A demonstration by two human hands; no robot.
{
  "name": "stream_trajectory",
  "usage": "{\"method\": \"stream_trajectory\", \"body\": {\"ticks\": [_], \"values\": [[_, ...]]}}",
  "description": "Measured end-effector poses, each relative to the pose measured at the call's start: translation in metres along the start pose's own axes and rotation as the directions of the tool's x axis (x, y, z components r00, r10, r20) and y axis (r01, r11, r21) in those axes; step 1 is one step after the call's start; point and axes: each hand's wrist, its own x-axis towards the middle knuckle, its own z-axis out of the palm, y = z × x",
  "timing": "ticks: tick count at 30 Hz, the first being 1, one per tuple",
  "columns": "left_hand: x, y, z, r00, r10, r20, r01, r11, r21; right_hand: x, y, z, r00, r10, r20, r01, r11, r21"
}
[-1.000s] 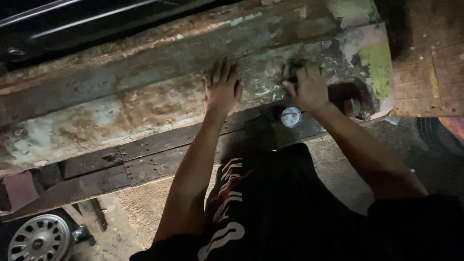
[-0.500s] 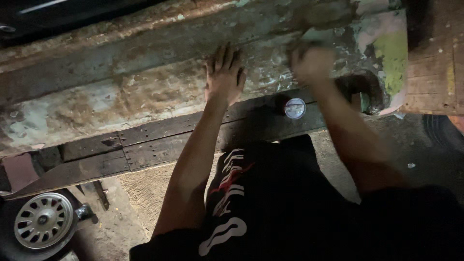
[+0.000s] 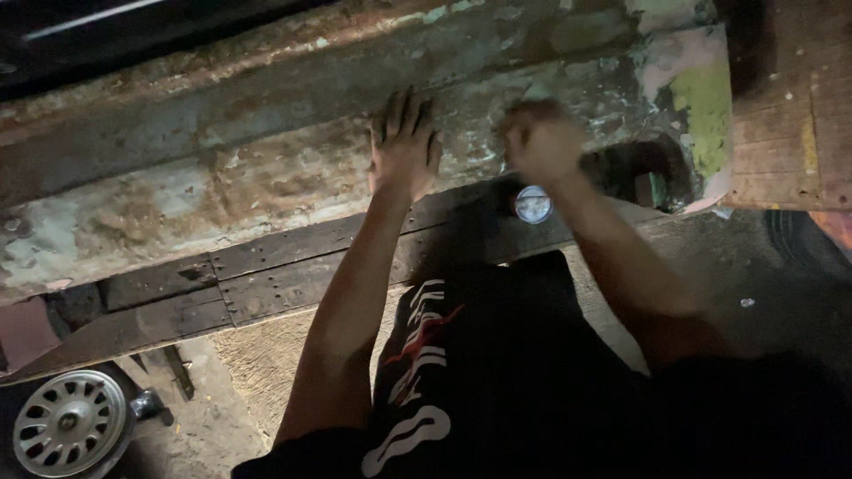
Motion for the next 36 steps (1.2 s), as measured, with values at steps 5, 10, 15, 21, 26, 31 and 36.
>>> {"method": "stream_trajectory", "body": {"ticks": [5, 10, 15, 21, 26, 31, 36], "values": [[0.002, -0.002, 0.007, 0.998, 0.042, -0.044, -0.041, 0.999, 0.031, -0.015, 0.009, 0.0, 0.989, 0.005, 0.151, -0.011, 0.999, 0.041], [0.0, -0.001, 0.002, 1.0, 0.007, 0.0, -0.007, 0.999, 0.04, 0.022, 0.048, -0.011, 0.944, 0.322, 0.079, -0.264, 0.874, -0.408], [0.0, -0.001, -0.001, 1.0, 0.021, -0.014, -0.021, 1.0, 0.01, 0.004, 0.021, 0.002, 0.983, 0.154, 0.1, -0.132, 0.971, -0.201], [0.001, -0.005, 0.006, 0.994, 0.066, -0.09, -0.065, 0.998, 0.018, -0.002, 0.053, -0.013, 0.911, 0.353, 0.214, -0.292, 0.917, -0.271], [-0.005, -0.003, 0.007, 0.994, 0.062, -0.089, -0.06, 0.998, 0.027, 0.015, 0.072, -0.026, 0.922, 0.377, 0.09, -0.356, 0.915, -0.188], [-0.008, -0.002, 0.003, 0.996, 0.046, -0.073, -0.046, 0.999, -0.004, -0.011, 0.023, -0.003, 0.948, 0.318, 0.008, -0.303, 0.913, -0.273], [0.0, -0.002, 0.003, 0.998, 0.049, -0.039, -0.047, 0.997, 0.062, 0.009, 0.048, -0.004, 0.861, 0.456, 0.226, -0.44, 0.89, -0.121]]}}
